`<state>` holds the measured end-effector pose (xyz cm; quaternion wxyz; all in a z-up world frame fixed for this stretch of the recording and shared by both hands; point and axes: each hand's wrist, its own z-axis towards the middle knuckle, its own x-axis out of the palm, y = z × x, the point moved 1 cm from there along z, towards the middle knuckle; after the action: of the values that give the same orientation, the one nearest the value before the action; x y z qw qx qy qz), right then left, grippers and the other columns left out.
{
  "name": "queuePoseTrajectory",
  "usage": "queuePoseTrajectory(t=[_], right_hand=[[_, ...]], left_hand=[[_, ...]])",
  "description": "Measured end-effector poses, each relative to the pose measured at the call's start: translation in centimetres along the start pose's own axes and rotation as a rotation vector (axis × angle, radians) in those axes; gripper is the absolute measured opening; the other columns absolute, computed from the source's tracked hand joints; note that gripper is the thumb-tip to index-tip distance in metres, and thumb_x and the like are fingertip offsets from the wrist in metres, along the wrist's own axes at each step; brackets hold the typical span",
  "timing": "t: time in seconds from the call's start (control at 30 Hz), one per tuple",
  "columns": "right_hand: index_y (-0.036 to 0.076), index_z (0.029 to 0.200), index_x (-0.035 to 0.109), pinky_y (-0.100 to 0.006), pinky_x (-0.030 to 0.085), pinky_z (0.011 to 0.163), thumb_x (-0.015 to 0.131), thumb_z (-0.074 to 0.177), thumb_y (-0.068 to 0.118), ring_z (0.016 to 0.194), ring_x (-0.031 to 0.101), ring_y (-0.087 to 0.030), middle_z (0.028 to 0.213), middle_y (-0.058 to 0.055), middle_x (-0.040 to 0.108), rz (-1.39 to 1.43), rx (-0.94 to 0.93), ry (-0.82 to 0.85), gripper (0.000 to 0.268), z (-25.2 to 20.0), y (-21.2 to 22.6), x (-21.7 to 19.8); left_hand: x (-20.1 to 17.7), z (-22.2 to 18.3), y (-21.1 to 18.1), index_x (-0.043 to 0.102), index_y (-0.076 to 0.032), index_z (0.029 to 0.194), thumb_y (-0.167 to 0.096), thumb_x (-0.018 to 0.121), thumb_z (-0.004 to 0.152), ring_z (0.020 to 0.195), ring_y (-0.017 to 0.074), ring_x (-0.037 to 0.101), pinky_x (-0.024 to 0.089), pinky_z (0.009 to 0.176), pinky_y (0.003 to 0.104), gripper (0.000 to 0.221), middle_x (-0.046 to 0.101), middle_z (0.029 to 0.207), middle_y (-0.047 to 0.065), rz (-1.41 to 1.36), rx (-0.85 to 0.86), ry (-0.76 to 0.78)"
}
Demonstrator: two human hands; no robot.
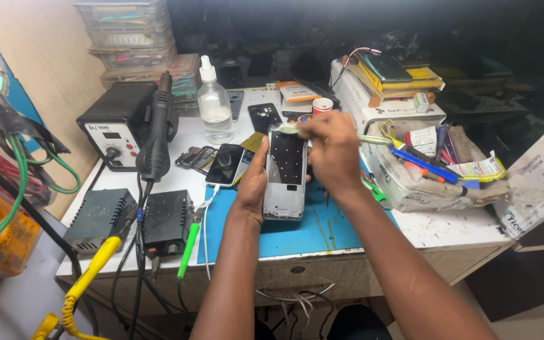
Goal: The person disassembles a mobile phone using a screwdriver to remove internal screws and cleans the internal circuit board components with a small brush.
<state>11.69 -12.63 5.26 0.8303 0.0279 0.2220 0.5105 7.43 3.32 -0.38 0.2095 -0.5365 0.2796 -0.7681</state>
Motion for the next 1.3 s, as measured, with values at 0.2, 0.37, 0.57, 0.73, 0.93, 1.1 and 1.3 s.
queuePoseTrajectory(t=[0.2, 0.37, 0.57, 0.73, 0.93, 1.1, 1.3], right_hand=[[0.007, 0.1, 0.08, -0.041, 0.05, 0.087, 0.069, 0.087, -0.007, 0.098, 0.063, -0.029, 0.096, -0.009, 0.069, -0.136, 0.08, -0.048, 0.022, 0.6, 0.5, -2.1], [0.007, 0.104, 0.078, -0.039, 0.05, 0.082, 0.072, 0.093, 0.002, 0.094, 0.066, -0.027, 0.099, -0.009, 0.069, -0.028, 0.112, -0.048, 0.013, 0.2, 2.5, -3.5], [0.008, 0.1, 0.079, -0.043, 0.051, 0.08, 0.069, 0.09, -0.003, 0.091, 0.066, -0.031, 0.097, -0.01, 0.069, -0.094, -0.044, 0.058, 0.017, 0.3, 3.4, -1.4], [0.007, 0.102, 0.074, -0.042, 0.053, 0.08, 0.064, 0.096, 0.003, 0.092, 0.068, -0.03, 0.1, -0.012, 0.067, -0.08, 0.106, 0.025, 0.013, 0.9, 1.5, -2.1], [0.004, 0.104, 0.072, -0.034, 0.052, 0.071, 0.074, 0.094, 0.033, 0.081, 0.066, -0.017, 0.092, -0.009, 0.071, 0.207, 0.435, 0.249, 0.03, -0.5, 3.9, -3.6], [0.002, 0.09, 0.076, -0.037, 0.049, 0.058, 0.085, 0.074, 0.045, 0.061, 0.061, -0.018, 0.071, -0.011, 0.072, 0.095, 0.573, 0.672, 0.046, -1.9, 7.6, -3.8], [0.011, 0.101, 0.08, -0.03, 0.048, 0.054, 0.076, 0.084, 0.037, 0.055, 0.062, -0.009, 0.074, -0.002, 0.072, 0.088, 0.455, 0.5, 0.031, -3.1, 6.5, -3.8]], left_hand=[[-0.3, 0.3, -0.3, 0.061, 0.003, 0.133, -0.053, 0.036, 0.11, 0.099, 0.0266, 0.074, 0.066, 0.08, 0.04, 0.065, 0.072, 0.117, 0.021, -0.023, 0.033, -0.035], [0.1, 0.0, -0.5, 0.061, 0.002, 0.134, -0.053, 0.038, 0.109, 0.1, 0.0277, 0.075, 0.065, 0.079, 0.042, 0.065, 0.072, 0.118, 0.022, -0.033, 0.057, -0.043], [0.3, -0.4, 0.0, 0.061, -0.004, 0.135, -0.054, 0.04, 0.111, 0.095, 0.026, 0.074, 0.067, 0.08, 0.046, 0.059, 0.072, 0.113, 0.015, -0.101, -0.029, -0.002], [0.8, -0.3, -0.6, 0.064, -0.002, 0.13, -0.056, 0.04, 0.105, 0.098, 0.026, 0.074, 0.066, 0.077, 0.041, 0.064, 0.073, 0.112, 0.018, 0.01, 0.034, -0.029], [0.8, -0.3, -0.8, 0.06, -0.003, 0.126, -0.051, 0.054, 0.102, 0.099, 0.0221, 0.071, 0.065, 0.082, 0.037, 0.054, 0.07, 0.107, 0.013, 0.001, 0.165, -0.165], [-1.1, 0.1, -0.2, 0.058, -0.01, 0.123, -0.037, 0.077, 0.091, 0.097, 0.0133, 0.065, 0.061, 0.075, 0.035, 0.046, 0.063, 0.101, 0.002, 0.025, 0.295, -0.359], [-1.7, 0.7, 0.2, 0.056, -0.008, 0.129, -0.032, 0.078, 0.087, 0.105, 0.018, 0.066, 0.06, 0.081, 0.04, 0.053, 0.068, 0.113, 0.004, 0.1, 0.316, -0.373]])
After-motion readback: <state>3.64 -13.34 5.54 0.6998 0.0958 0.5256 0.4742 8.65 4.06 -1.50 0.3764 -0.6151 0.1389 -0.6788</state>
